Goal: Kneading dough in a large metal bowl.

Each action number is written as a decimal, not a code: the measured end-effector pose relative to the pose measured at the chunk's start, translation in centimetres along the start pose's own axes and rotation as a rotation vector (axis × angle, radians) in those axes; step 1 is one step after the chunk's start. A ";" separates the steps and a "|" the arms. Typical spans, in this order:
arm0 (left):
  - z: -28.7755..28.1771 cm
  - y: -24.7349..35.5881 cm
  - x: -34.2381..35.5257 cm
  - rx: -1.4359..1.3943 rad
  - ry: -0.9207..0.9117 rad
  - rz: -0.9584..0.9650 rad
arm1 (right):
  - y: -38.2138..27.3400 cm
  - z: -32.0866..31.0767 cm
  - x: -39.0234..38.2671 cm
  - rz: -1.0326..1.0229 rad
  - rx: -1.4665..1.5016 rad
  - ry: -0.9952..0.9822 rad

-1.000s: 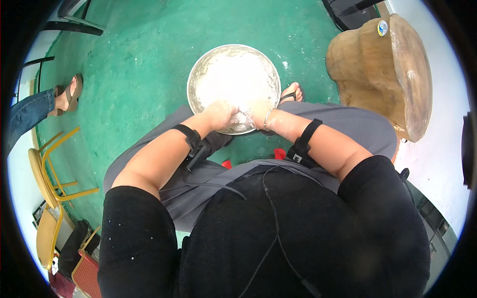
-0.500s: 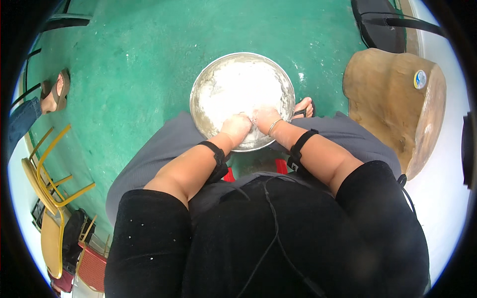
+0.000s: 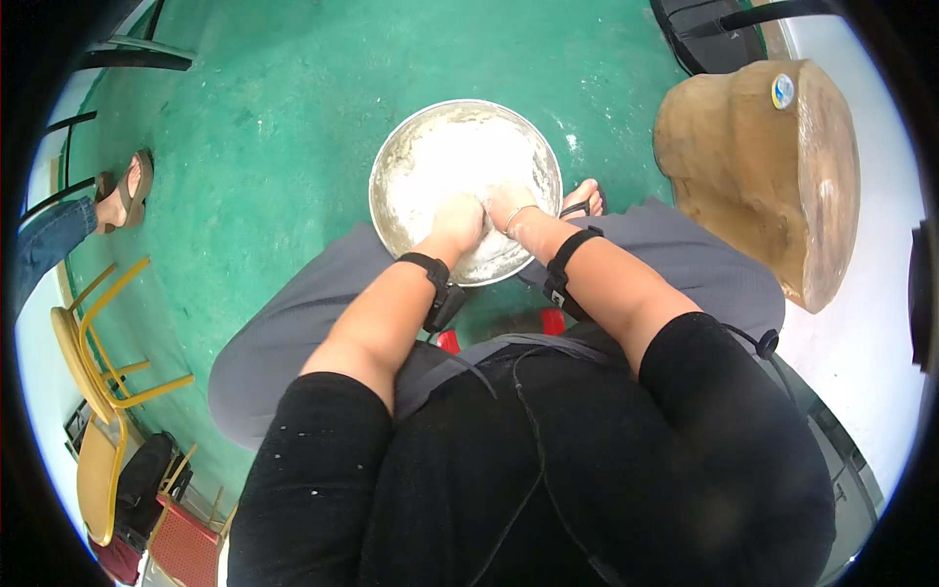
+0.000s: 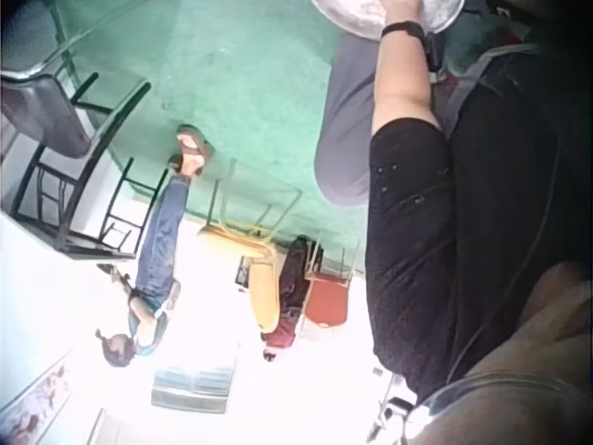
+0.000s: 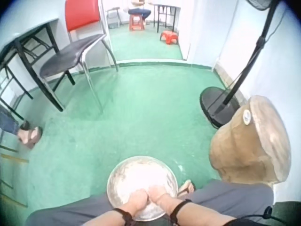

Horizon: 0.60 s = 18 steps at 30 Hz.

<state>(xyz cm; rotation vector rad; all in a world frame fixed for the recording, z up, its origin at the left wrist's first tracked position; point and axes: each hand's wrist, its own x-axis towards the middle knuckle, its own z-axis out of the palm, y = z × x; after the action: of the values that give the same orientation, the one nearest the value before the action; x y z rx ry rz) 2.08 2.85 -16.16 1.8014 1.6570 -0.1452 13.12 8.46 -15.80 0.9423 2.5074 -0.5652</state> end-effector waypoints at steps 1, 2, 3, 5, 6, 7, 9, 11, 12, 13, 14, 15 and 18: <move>-0.5 0.2 -0.4 0.006 0.001 -0.004 | -1.0 -0.7 -0.9 0.125 0.080 -0.013; -1.1 0.3 -0.7 0.078 -0.179 0.051 | -1.7 -1.1 -1.7 0.251 0.161 -0.027; -2.3 0.9 -0.7 0.150 -0.362 0.116 | -1.3 -1.0 -2.6 0.260 0.166 -0.022; -6.5 1.1 -0.7 0.065 -0.512 0.252 | 1.0 -1.2 -3.4 0.044 0.245 -0.133; -8.7 1.2 -0.5 -0.030 -0.664 0.384 | 1.8 -1.4 -3.8 0.048 0.248 -0.126; -10.6 1.5 0.2 0.023 -0.584 0.292 | 2.6 -1.9 -4.1 0.121 0.420 0.021; -12.3 0.8 2.9 0.052 -0.368 0.135 | 3.5 -2.7 -4.1 0.252 0.763 0.322; -12.1 0.1 4.9 0.037 -0.243 0.068 | 2.6 -2.7 -3.2 0.262 0.829 0.378; -11.7 0.4 6.3 0.045 -0.205 0.036 | 2.9 -2.6 -2.3 0.284 0.878 0.435; -11.4 1.4 7.6 0.052 -0.170 0.015 | 4.0 -1.9 -1.5 0.304 0.879 0.440; -10.9 2.2 8.9 0.053 -0.180 0.034 | 5.2 -1.1 -0.7 0.367 0.762 0.342; -9.8 2.3 9.7 0.035 -0.188 0.080 | 5.3 -0.9 -0.2 0.414 0.653 0.229; -6.0 1.0 12.5 0.066 -0.181 0.014 | 4.1 -1.0 1.3 0.596 0.707 0.120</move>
<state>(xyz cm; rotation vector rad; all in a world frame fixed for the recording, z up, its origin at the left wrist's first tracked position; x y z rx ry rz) 3.22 16.62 -17.50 1.7916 1.5275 -0.3502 14.81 12.47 -16.52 1.9225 1.9470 -1.2318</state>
